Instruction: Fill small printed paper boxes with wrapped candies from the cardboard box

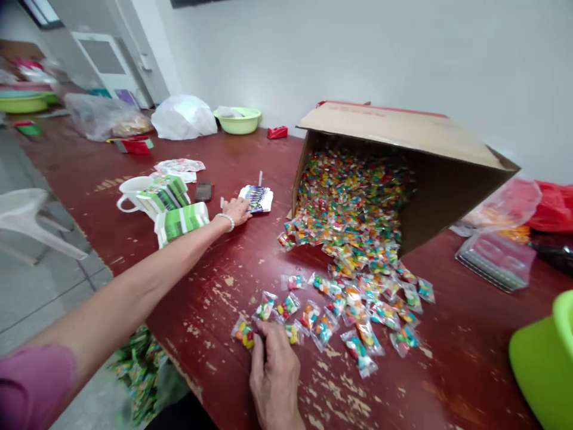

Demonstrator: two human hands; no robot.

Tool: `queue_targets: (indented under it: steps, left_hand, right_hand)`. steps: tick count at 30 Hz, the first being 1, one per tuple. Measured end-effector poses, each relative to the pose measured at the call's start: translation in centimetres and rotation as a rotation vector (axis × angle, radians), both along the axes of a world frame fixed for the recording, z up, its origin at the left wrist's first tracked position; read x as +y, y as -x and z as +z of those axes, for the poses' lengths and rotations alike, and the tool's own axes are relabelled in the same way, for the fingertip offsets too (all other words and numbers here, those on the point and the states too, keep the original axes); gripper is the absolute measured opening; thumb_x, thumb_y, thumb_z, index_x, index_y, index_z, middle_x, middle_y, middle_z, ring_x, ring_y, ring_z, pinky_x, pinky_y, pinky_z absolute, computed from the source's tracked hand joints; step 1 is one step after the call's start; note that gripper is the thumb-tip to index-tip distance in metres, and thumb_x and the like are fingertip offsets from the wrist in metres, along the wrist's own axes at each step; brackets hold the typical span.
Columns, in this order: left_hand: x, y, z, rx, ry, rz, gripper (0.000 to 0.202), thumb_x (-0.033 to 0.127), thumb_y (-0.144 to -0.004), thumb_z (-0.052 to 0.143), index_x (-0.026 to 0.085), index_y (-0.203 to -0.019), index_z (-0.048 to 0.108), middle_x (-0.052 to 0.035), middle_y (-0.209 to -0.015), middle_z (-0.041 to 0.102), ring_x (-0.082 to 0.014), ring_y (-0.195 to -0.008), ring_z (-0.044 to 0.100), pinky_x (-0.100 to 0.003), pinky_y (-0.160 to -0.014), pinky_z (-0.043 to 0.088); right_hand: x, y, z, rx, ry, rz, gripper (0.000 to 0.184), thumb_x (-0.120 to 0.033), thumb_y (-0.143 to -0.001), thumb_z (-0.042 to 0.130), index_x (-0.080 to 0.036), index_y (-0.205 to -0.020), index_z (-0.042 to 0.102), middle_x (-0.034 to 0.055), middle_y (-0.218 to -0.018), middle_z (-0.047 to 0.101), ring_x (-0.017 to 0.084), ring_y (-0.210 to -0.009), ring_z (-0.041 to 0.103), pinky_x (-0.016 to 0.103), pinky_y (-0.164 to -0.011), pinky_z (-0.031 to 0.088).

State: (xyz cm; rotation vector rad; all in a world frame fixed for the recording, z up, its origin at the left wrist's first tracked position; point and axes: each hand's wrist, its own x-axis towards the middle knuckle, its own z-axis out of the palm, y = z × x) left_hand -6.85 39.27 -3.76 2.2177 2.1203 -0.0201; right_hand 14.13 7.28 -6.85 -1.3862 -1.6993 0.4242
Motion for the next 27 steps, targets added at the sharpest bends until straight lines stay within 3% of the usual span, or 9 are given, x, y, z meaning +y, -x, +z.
queue_targets:
  steps: [3,7,9,13,16,18,21,24,27]
  left_hand:
    - [0.8,-0.2,2.1,0.023,0.117,-0.024,0.053,0.041,-0.081,0.067,0.018,-0.128,0.057,-0.0153,-0.141,0.045,-0.0361,-0.125,0.044,-0.055,-0.105,0.029]
    - [1.5,-1.2,4.5,-0.009,0.214,-0.090,0.067,0.038,-0.078,0.069,0.001,-0.131,0.049,-0.0181,-0.133,0.053,-0.0304,-0.123,0.049,-0.044,-0.102,0.038]
    - [2.8,-0.8,4.2,-0.009,0.228,-0.076,0.072,0.038,-0.069,0.074,-0.005,-0.121,0.052,-0.0212,-0.121,0.060,-0.0345,-0.113,0.057,-0.045,-0.093,0.045]
    - [6.7,0.9,1.5,-0.127,0.074,-0.004,0.057,0.057,-0.050,0.076,0.016,-0.088,0.063,-0.0158,-0.099,0.070,-0.0437,-0.112,0.058,-0.052,-0.083,0.049]
    - [6.8,1.0,1.3,-0.203,-0.102,-0.004,0.073,0.072,-0.045,0.067,0.019,-0.094,0.059,-0.0140,-0.092,0.070,-0.0463,-0.106,0.060,-0.054,-0.075,0.048]
    - [3.9,0.2,2.5,-0.232,-0.141,-0.055,0.091,0.079,-0.043,0.065,0.019,-0.111,0.055,-0.0130,-0.088,0.069,-0.0433,-0.090,0.065,-0.046,-0.064,0.050]
    - [-4.9,-1.7,5.4,-0.326,-0.142,-0.224,0.096,0.073,-0.055,0.063,0.015,-0.129,0.048,-0.0061,-0.087,0.067,-0.0307,-0.079,0.066,-0.035,-0.065,0.049]
    - [-16.1,-3.4,7.0,-0.456,0.032,-0.407,0.070,0.063,-0.074,0.061,0.020,-0.128,0.049,-0.0025,-0.099,0.068,-0.0228,-0.084,0.065,-0.029,-0.071,0.049]
    - [-24.7,-4.9,6.9,-0.526,0.006,-0.472,0.054,0.048,-0.076,0.068,0.024,-0.123,0.055,-0.0031,-0.114,0.065,-0.0225,-0.099,0.063,-0.029,-0.084,0.047]
  right_hand:
    - [-0.1,0.2,-0.4,0.074,0.061,-0.009,0.025,-0.012,-0.085,0.045,-0.023,-0.099,0.063,-0.0069,-0.094,0.059,-0.015,-0.091,0.051,-0.008,-0.086,0.036]
    - [-0.1,0.2,-1.0,0.086,0.082,-0.025,0.026,-0.018,-0.084,0.046,-0.027,-0.102,0.063,-0.0075,-0.095,0.060,-0.013,-0.091,0.051,-0.004,-0.084,0.037]
    - [0.3,-0.2,-1.3,0.017,0.133,0.007,0.027,-0.025,-0.084,0.047,-0.031,-0.107,0.061,-0.0091,-0.100,0.060,-0.010,-0.095,0.053,-0.001,-0.086,0.040]
    - [1.0,-1.0,-1.2,-0.105,0.285,0.047,0.031,-0.036,-0.084,0.046,-0.034,-0.114,0.056,-0.0101,-0.104,0.060,-0.003,-0.098,0.055,0.007,-0.085,0.043]
    - [1.2,-0.9,-0.9,-0.069,0.357,0.053,0.030,-0.037,-0.084,0.045,-0.031,-0.110,0.059,-0.0086,-0.105,0.060,-0.002,-0.101,0.054,0.008,-0.087,0.043]
    - [1.4,-0.8,-0.7,0.048,0.336,0.045,0.030,-0.034,-0.083,0.046,-0.028,-0.106,0.062,-0.0065,-0.102,0.061,-0.005,-0.097,0.053,0.005,-0.088,0.042]
    - [1.5,-0.8,0.5,0.402,0.336,-0.038,0.031,-0.034,-0.082,0.046,-0.019,-0.101,0.065,-0.0021,-0.095,0.062,-0.009,-0.083,0.049,-0.001,-0.081,0.040]
    - [1.0,-1.1,2.6,0.846,0.531,-0.198,0.062,-0.053,-0.081,0.048,-0.014,-0.129,0.047,0.0019,-0.104,0.060,-0.011,-0.063,0.043,0.000,-0.061,0.038]
    - [0.7,-1.6,4.2,0.961,0.567,-0.189,0.084,-0.060,-0.073,0.057,-0.014,-0.139,0.033,0.0052,-0.118,0.055,-0.011,-0.069,0.050,-0.001,-0.063,0.041]
